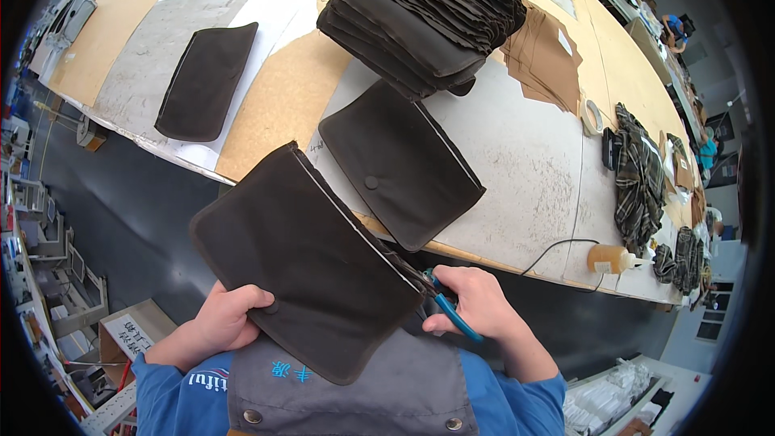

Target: The person uses a pair of scissors to trim the edges of dark brown fabric pieces. They hold each piece in their left hand and carefully cut along the perimeter with their right hand, then place the finished piece on a growing stack on the table.

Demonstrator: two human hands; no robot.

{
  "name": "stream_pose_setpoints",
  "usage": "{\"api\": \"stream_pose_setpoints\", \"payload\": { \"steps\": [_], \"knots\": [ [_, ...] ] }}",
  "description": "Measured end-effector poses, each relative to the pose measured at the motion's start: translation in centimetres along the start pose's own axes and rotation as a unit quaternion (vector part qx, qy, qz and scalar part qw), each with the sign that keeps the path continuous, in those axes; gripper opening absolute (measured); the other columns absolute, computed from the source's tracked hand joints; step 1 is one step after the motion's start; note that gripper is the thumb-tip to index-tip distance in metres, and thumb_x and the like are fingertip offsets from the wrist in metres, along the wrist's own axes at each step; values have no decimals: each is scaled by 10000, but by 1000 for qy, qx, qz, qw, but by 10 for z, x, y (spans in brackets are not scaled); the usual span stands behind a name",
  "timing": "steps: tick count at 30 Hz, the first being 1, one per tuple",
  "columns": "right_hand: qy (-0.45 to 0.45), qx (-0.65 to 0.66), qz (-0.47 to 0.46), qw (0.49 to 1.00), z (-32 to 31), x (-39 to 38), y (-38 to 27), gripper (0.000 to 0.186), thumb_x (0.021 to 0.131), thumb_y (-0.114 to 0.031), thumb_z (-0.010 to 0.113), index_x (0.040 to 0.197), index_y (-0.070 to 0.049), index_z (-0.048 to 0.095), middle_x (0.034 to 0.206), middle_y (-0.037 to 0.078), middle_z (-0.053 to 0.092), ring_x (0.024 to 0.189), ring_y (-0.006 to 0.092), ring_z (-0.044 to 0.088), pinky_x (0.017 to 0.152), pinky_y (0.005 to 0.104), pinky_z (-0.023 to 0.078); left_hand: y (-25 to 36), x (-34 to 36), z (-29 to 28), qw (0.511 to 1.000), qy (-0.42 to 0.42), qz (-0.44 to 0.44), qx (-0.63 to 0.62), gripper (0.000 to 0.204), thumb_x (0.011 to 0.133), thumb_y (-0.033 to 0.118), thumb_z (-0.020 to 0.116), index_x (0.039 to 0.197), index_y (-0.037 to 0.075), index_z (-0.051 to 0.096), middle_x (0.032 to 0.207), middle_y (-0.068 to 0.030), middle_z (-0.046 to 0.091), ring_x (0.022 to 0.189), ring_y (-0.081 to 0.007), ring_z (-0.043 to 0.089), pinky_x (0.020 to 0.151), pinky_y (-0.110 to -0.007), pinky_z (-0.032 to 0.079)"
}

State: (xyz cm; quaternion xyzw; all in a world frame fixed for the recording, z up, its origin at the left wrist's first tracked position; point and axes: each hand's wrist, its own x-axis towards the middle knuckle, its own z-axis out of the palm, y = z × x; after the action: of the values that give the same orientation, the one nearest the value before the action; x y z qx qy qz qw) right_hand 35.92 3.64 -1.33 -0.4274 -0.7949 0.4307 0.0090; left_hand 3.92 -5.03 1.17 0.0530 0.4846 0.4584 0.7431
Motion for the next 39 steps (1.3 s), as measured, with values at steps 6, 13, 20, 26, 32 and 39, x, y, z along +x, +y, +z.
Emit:
{"api": "stream_pose_setpoints", "payload": {
  "steps": [6,13,20,26,32,39],
  "knots": [
    [-3,6,-8,1000,-1,8,-1,730,639,-754,661,692,-49,476,566,76,464,545,281,519,540,360,408,1,0,1,1000,3,6,15,525,758,-78,398,1283,-84,391,1261,-256,498,1168,-382,528,1005,-495,442],
    [-11,36,5,999,-1,7,1,727,631,-739,684,632,-51,450,502,71,425,481,266,495,500,346,395,0,2,1,1000,9,-1,10,531,759,-78,396,1289,-80,381,1267,-254,492,1167,-382,529,1003,-494,444],
    [3,40,-8,999,3,6,6,714,632,-726,694,625,-52,459,490,71,417,468,268,488,497,342,397,1,4,1,1000,12,0,14,534,757,-82,396,1291,-73,386,1272,-250,492,1167,-379,530,1000,-493,445],
    [15,41,-15,999,4,5,6,687,631,-699,715,614,-58,469,478,60,410,456,262,479,491,336,397,1,3,0,1000,3,-2,6,541,757,-82,392,1297,-71,384,1277,-245,492,1173,-376,528,999,-491,444],
    [29,45,-23,998,8,2,11,676,620,-683,733,602,-62,467,460,46,404,432,250,467,471,331,389,0,4,-2,1000,-2,-2,7,542,760,-78,388,1302,-74,379,1286,-250,486,1179,-381,524,1009,-493,438],
    [27,58,15,998,2,4,7,736,620,-764,662,644,-57,458,521,70,438,519,283,509,519,358,404,1,3,-1,1000,-4,-3,5,536,760,-79,392,1296,-80,380,1279,-256,487,1178,-381,525,1008,-494,440]
  ]
}}
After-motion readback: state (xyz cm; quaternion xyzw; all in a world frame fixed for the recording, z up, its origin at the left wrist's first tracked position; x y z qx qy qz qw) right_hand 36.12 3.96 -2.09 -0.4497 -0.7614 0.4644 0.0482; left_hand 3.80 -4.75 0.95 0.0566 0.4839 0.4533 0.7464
